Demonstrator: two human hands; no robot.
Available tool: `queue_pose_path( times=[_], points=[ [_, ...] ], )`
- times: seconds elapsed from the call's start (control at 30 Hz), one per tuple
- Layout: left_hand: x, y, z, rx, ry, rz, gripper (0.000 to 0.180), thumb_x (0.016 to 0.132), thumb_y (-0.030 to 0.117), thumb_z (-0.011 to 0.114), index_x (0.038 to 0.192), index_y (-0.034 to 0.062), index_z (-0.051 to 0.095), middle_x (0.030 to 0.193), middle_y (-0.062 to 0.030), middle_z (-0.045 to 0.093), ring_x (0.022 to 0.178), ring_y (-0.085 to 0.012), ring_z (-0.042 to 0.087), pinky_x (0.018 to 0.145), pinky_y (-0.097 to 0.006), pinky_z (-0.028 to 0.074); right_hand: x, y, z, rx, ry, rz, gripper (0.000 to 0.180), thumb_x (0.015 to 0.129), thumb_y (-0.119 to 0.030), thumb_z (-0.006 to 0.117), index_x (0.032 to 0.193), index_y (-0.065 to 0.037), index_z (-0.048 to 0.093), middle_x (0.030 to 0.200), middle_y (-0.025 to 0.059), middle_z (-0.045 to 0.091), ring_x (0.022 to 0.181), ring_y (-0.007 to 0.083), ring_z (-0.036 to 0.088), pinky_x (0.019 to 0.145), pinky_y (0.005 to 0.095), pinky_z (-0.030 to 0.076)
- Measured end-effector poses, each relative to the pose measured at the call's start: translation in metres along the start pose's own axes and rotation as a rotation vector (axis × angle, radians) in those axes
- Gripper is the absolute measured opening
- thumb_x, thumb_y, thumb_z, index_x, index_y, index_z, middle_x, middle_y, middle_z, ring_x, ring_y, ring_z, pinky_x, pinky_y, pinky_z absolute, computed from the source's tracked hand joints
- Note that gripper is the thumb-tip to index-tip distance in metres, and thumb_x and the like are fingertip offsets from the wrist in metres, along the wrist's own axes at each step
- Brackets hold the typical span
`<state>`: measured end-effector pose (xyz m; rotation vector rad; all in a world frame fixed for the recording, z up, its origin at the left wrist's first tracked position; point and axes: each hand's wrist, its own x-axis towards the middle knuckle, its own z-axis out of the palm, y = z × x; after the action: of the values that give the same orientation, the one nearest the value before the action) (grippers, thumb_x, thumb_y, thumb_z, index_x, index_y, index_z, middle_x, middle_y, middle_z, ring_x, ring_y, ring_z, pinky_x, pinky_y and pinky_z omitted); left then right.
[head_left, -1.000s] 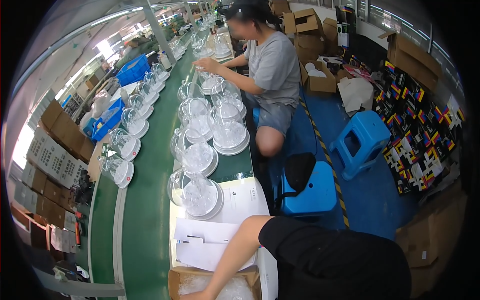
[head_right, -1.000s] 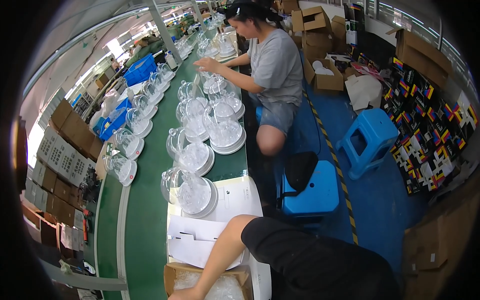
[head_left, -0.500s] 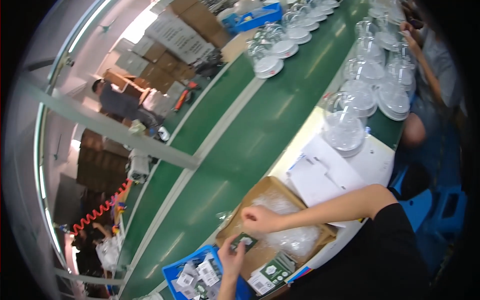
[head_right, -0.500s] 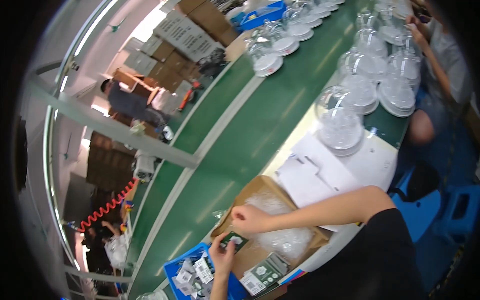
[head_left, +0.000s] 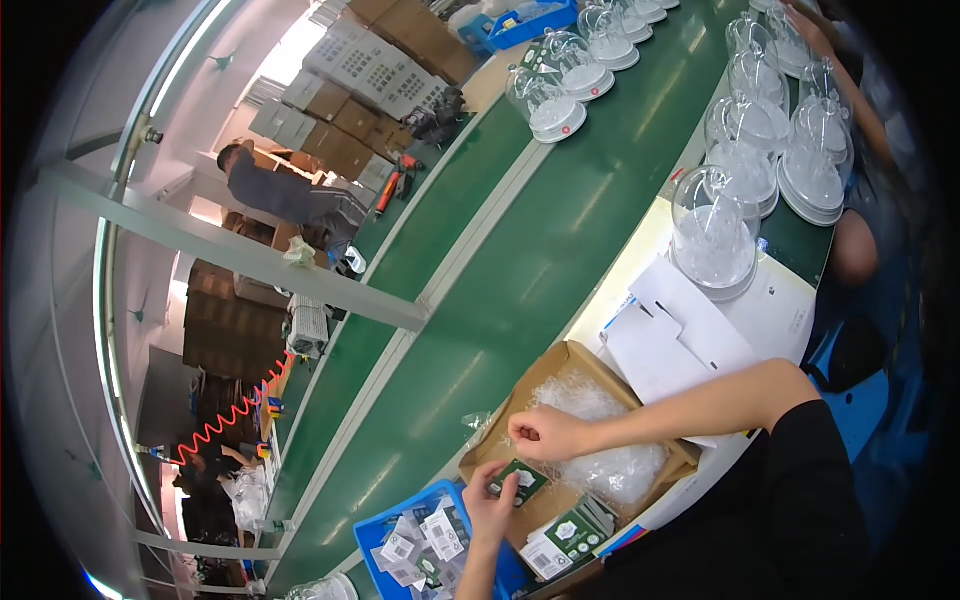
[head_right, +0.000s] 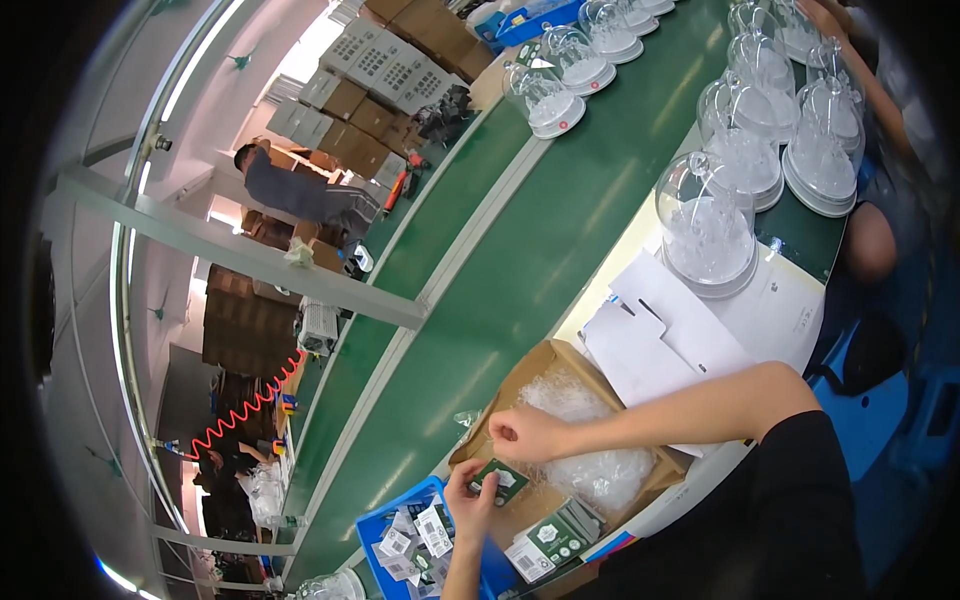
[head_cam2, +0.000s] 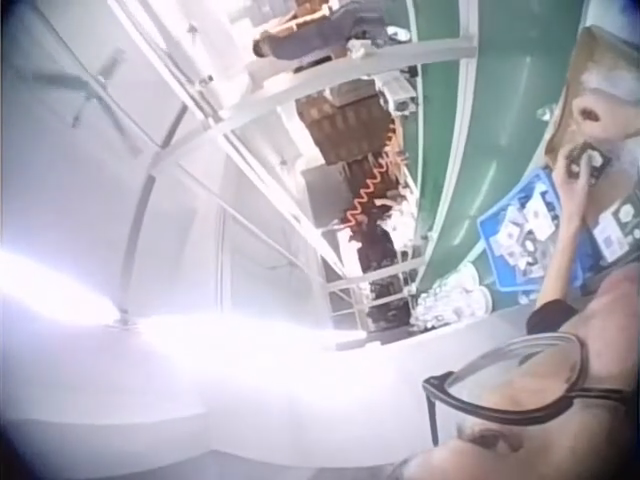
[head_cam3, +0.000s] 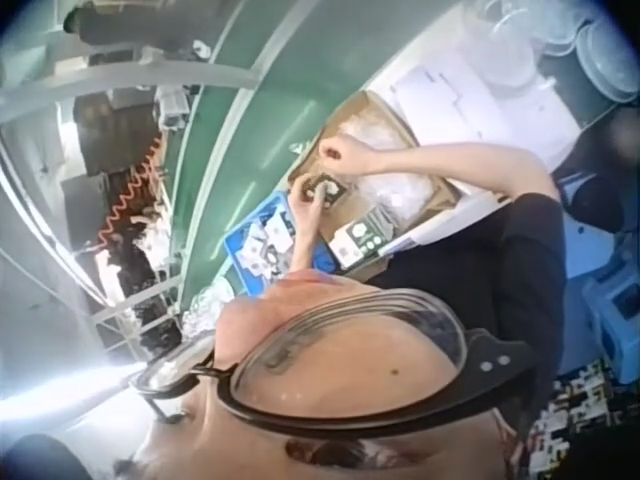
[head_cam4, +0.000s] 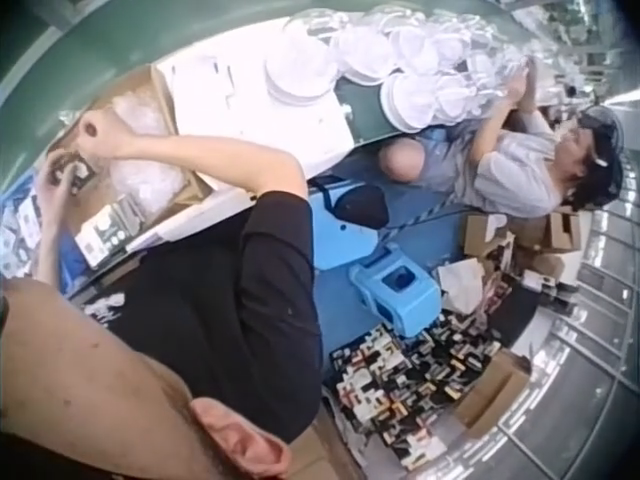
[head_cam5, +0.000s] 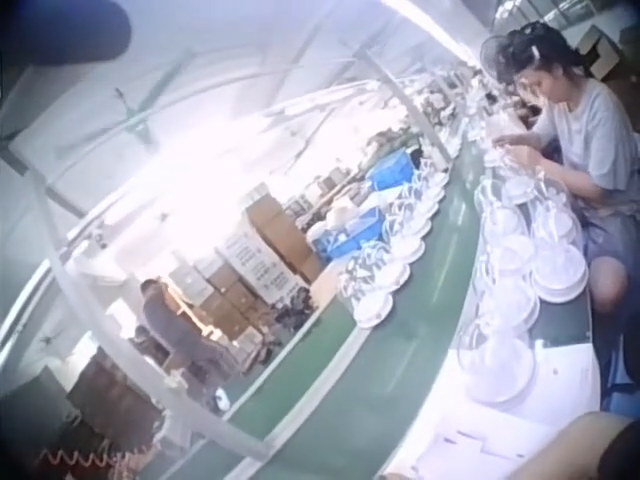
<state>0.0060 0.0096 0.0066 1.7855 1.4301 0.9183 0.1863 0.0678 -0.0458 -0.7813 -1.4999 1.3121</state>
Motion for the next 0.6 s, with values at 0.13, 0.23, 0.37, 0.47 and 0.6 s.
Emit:
queue_pose_path(
  times=[0.13,0.23,0.37,0.47,0.6],
  points=[
    [-0.0007,-0.0034,-0.001,0.026,0.021,0.017,0.021,0.081,0.002,0.07,0.1,-0.0032,0.063,0.089,-0.0095,0.069,0.08,-0.0117,0.064,0.073,-0.024,0.05,0.0,0.0007,-0.0013,-0.002,-0.017,0.002,0.017,0.076,-0.016,0.06,0.07,-0.002,0.052,0.059,0.0076,0.055,0.055,0.0153,0.051,0.052,0.0311,0.04],
    [0.0005,-0.0027,-0.0013,0.088,-0.003,0.036,0.022,0.08,0.002,0.07,0.101,-0.0032,0.064,0.09,-0.0098,0.069,0.082,-0.0133,0.064,0.075,-0.025,0.05,-0.001,-0.0003,-0.0032,0.024,0.001,-0.013,0.016,0.076,-0.015,0.059,0.071,-0.002,0.052,0.06,0.0072,0.055,0.056,0.015,0.052,0.053,0.0308,0.041],
    [-0.0018,-0.0022,-0.0023,0.128,0.013,0.07,0.022,0.08,0.002,0.069,0.101,-0.0026,0.065,0.09,-0.0096,0.069,0.083,-0.0143,0.064,0.077,-0.025,0.049,-0.0022,-0.0021,-0.0029,0.006,-0.028,-0.016,0.013,0.078,-0.013,0.059,0.073,-0.002,0.052,0.061,0.0049,0.054,0.057,0.0122,0.05,0.053,0.0288,0.041],
    [-0.0038,-0.0041,-0.0029,0.092,0.05,0.074,0.024,0.08,0.002,0.067,0.103,-0.0017,0.064,0.09,-0.0076,0.067,0.082,-0.013,0.062,0.075,-0.024,0.048,-0.0023,-0.0027,-0.0022,-0.013,-0.042,-0.021,0.012,0.079,-0.011,0.058,0.074,-0.003,0.052,0.061,0.003,0.053,0.056,0.0093,0.049,0.052,0.027,0.04],
    [-0.0003,-0.0013,-0.0033,0.12,0.037,0.023,0.023,0.079,0.002,0.068,0.101,-0.0025,0.065,0.092,-0.0101,0.069,0.082,-0.0149,0.065,0.076,-0.026,0.05,-0.0019,-0.0049,-0.005,-0.037,-0.034,0.012,0.016,0.077,-0.015,0.06,0.071,-0.002,0.052,0.061,0.0069,0.055,0.057,0.0151,0.052,0.054,0.0304,0.041]
  ],
)
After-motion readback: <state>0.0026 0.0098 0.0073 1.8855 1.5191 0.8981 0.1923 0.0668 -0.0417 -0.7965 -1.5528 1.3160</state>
